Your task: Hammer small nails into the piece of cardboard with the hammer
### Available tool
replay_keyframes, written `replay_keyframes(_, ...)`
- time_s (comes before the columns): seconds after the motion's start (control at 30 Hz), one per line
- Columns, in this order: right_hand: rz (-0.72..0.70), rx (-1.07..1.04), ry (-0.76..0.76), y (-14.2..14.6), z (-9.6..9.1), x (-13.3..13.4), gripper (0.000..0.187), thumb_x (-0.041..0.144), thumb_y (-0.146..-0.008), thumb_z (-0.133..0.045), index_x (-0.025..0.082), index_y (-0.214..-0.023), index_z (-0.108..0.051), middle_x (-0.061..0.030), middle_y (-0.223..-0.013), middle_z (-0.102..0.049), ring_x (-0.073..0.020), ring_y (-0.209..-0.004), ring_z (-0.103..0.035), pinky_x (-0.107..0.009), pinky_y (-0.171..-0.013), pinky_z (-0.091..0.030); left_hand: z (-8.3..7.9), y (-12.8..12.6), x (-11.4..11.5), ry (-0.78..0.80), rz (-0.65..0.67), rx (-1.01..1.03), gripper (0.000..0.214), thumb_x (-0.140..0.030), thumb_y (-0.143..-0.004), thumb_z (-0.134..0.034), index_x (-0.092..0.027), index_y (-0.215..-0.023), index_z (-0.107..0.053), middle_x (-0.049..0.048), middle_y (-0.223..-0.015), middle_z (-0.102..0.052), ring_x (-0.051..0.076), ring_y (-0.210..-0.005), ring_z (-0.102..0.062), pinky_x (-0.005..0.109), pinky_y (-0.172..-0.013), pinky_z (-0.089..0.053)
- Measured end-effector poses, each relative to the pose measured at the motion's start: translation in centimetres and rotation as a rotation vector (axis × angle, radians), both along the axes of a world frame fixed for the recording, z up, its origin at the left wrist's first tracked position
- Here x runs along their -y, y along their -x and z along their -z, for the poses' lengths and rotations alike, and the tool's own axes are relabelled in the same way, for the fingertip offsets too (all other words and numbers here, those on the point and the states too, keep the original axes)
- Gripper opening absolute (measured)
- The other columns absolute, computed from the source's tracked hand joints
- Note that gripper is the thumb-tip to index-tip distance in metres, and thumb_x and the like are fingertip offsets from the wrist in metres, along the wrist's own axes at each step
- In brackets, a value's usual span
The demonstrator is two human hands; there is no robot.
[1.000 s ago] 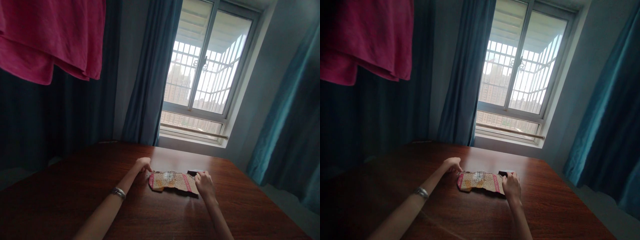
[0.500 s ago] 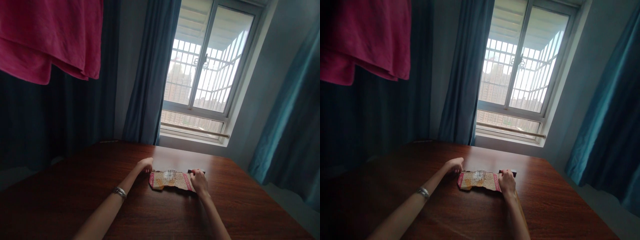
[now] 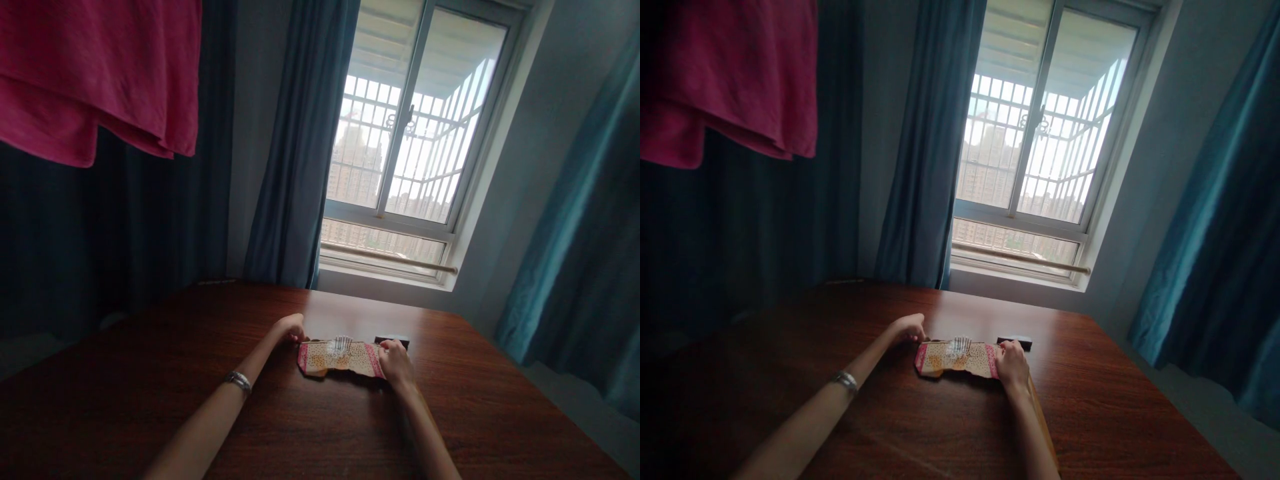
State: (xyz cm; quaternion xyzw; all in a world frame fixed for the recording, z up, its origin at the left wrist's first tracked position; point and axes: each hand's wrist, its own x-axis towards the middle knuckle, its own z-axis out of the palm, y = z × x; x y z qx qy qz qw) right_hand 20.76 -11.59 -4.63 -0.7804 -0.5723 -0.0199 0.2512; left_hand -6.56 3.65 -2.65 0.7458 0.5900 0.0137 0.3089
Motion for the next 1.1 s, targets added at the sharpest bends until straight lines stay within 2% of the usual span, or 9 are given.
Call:
replay_keyframes(0.3,-0.026,-0.04,-0.052,0.3,-0.3,0.1,0.032,0.024,-0.08,-0.038,0.016,-0.096,-0.065,-0.009,-0.101,-0.062,-0.0173,-0.093,-0.057,-0.024,-0.081,-0.04,0.0,0.6,0.3,-0.013,-0.014,0.074,0.016,-0.014,-0.051,-0.063,-0.011,-0.047,-0.048,-0.0018,-0.04,-0.045,0.008,-0.04,-0.041,0.019,-0.04,-0.029)
replay_keyframes(0.43,-0.072,-0.089,-0.139,0.4,-0.5,-0.2,0.03,0.022,-0.079,-0.041,0.016,-0.093,-0.067,-0.0087,-0.095,-0.064,-0.0169,-0.087,-0.058,-0.025,-0.082,-0.04,-1.0,0.6,0.0,-0.048,0.041,0.134,0.011,-0.016,-0.054,-0.06,-0.011,-0.048,-0.053,-0.0012,-0.043,-0.047,0.009,-0.042,-0.044,0.02,-0.041,-0.031)
replay_keyframes(0.5,-0.135,-0.138,-0.225,0.8,-0.7,-0.3,0.029,0.023,-0.078,-0.043,0.015,-0.091,-0.068,-0.0086,-0.091,-0.065,-0.0172,-0.083,-0.059,-0.026,-0.082,-0.041,-1.7,0.0,0.1,-0.064,0.117,0.244,0.011,-0.021,-0.058,-0.06,-0.011,-0.054,-0.058,-0.0014,-0.047,-0.049,0.009,-0.044,-0.045,0.019,-0.042,-0.033)
replay_keyframes(0.63,-0.319,-0.364,-0.381,2.4,-1.2,-0.1,0.03,0.03,-0.079,-0.045,0.016,-0.091,-0.069,-0.0084,-0.086,-0.066,-0.0184,-0.076,-0.06,-0.028,-0.07,-0.047,-3.4,-2.2,1.7,-0.046,0.294,0.581,0.024,-0.032,-0.065,-0.06,-0.009,-0.069,-0.065,-0.0021,-0.047,-0.049,0.008,-0.044,-0.043,0.019,-0.043,-0.031)
replay_keyframes(0.73,-0.44,-0.607,-0.408,3.7,-1.7,0.2,0.036,0.041,-0.079,-0.047,0.016,-0.092,-0.069,-0.0083,-0.083,-0.068,-0.0188,-0.07,-0.06,-0.026,-0.055,-0.049,-4.5,-4.2,3.8,-0.051,0.318,0.694,0.03,-0.037,-0.067,-0.062,-0.009,-0.076,-0.066,-0.0014,-0.049,-0.05,0.008,-0.044,-0.041,0.02,-0.043,-0.032)
replay_keyframes(0.8,-0.469,-0.752,-0.393,4.3,-2.0,0.4,0.041,0.047,-0.076,-0.05,0.014,-0.092,-0.069,-0.0085,-0.081,-0.068,-0.0186,-0.066,-0.059,-0.025,-0.047,-0.048,-4.8,-5.3,5.0,-0.056,0.337,0.717,0.033,-0.039,-0.066,-0.063,-0.009,-0.078,-0.067,-0.0011,-0.05,-0.051,0.008,-0.045,-0.041,0.02,-0.043,-0.032)
replay_keyframes(0.9,-0.489,-0.871,-0.391,4.8,-2.5,0.7,0.044,0.051,-0.074,-0.053,0.014,-0.088,-0.07,-0.0072,-0.075,-0.068,-0.0177,-0.063,-0.058,-0.024,-0.044,-0.046,-4.3,-6.8,6.1,-0.07,0.403,0.725,0.036,-0.043,-0.066,-0.064,-0.01,-0.079,-0.067,-0.0023,-0.052,-0.051,0.007,-0.045,-0.042,0.02,-0.042,-0.03)
replay_keyframes(1.0,-0.489,-0.878,-0.408,4.9,-2.6,0.9,0.042,0.051,-0.072,-0.056,0.014,-0.084,-0.071,-0.0051,-0.068,-0.066,-0.015,-0.057,-0.056,-0.022,-0.043,-0.045,-3.2,-7.7,6.3,-0.094,0.45,0.745,0.04,-0.047,-0.066,-0.062,-0.01,-0.08,-0.067,-0.0027,-0.052,-0.051,0.007,-0.046,-0.042,0.019,-0.042,-0.03)
replay_keyframes(1.1,-0.46,-0.902,-0.421,4.8,-2.3,0.9,0.042,0.051,-0.07,-0.059,0.013,-0.084,-0.071,-0.0051,-0.065,-0.065,-0.0149,-0.057,-0.056,-0.022,-0.042,-0.044,-2.4,-8.2,6.4,-0.12,0.442,0.749,0.042,-0.048,-0.066,-0.062,-0.009,-0.081,-0.067,-0.0018,-0.054,-0.053,0.007,-0.048,-0.044,0.019,-0.044,-0.032)
